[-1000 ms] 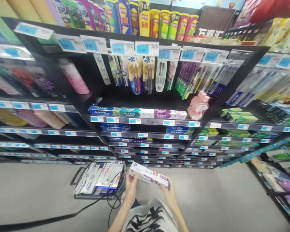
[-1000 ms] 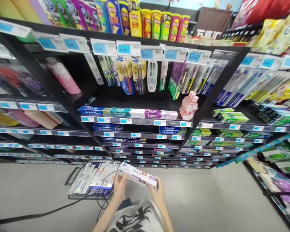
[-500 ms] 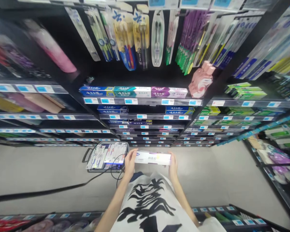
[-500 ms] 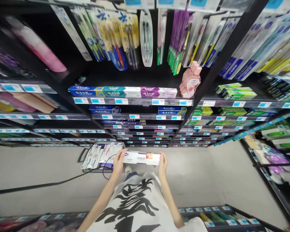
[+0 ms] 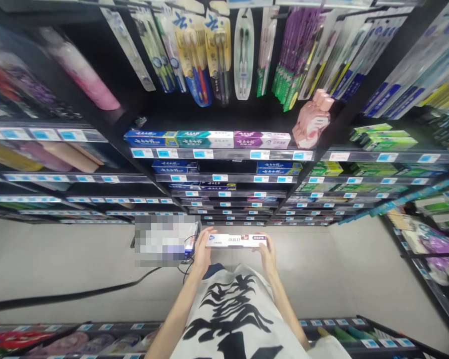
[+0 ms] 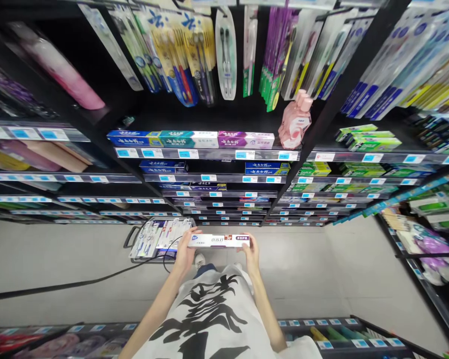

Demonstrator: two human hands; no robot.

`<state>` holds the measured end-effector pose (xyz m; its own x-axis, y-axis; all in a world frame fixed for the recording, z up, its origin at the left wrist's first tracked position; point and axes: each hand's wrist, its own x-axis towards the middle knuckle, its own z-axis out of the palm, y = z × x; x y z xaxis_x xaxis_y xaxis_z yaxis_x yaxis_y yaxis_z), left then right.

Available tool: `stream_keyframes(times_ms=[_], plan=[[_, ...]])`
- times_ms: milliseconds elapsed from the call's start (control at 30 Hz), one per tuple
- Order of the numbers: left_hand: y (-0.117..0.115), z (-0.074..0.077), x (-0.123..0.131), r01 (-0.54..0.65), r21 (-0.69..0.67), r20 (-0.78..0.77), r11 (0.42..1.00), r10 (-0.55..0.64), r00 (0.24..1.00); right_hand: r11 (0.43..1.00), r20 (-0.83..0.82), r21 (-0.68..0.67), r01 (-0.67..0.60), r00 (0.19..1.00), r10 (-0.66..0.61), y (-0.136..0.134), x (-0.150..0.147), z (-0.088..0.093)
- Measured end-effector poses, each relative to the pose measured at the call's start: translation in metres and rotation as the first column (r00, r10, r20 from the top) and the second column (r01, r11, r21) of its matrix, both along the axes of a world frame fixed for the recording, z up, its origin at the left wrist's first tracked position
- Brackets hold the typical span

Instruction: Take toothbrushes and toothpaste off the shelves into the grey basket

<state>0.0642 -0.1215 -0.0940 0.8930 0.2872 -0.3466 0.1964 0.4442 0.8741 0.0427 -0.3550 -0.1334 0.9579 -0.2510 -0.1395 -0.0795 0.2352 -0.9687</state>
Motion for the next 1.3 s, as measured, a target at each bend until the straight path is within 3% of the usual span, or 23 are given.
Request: stream_keyframes(times_ms=[400, 700, 933, 1100, 1300], plan=[[0.003, -0.004, -0.005, -0.102, 0.032, -0.017, 0.994, 0.103, 0.995, 0.967, 0.124, -0.091, -0.238, 0.961, 0.249, -0.005, -0.010, 0.015], [-0.003, -0.007, -0.006, -0.165, 0.009, -0.027, 0.986, 0.165, 0.986, 0.959, 0.095, -0.081, -0.273, 0.955, 0.280, -0.009, -0.016, 0.007], [-0.003, -0.010, -0.008, -0.165, 0.068, -0.021, 0.984, 0.167, 0.986, 0.966, 0.055, -0.003, -0.258, 0.965, 0.258, -0.010, -0.016, 0.001], [0.001, -0.015, -0.009, -0.078, 0.139, -0.058, 0.987, 0.087, 0.995, 0.971, -0.008, 0.043, -0.236, 0.971, 0.237, -0.009, -0.016, -0.005], [-0.001, -0.022, -0.011, 0.199, 0.249, -0.172, 0.948, -0.159, 0.972, 0.978, -0.221, 0.073, -0.195, 0.953, 0.206, -0.009, -0.016, 0.002]])
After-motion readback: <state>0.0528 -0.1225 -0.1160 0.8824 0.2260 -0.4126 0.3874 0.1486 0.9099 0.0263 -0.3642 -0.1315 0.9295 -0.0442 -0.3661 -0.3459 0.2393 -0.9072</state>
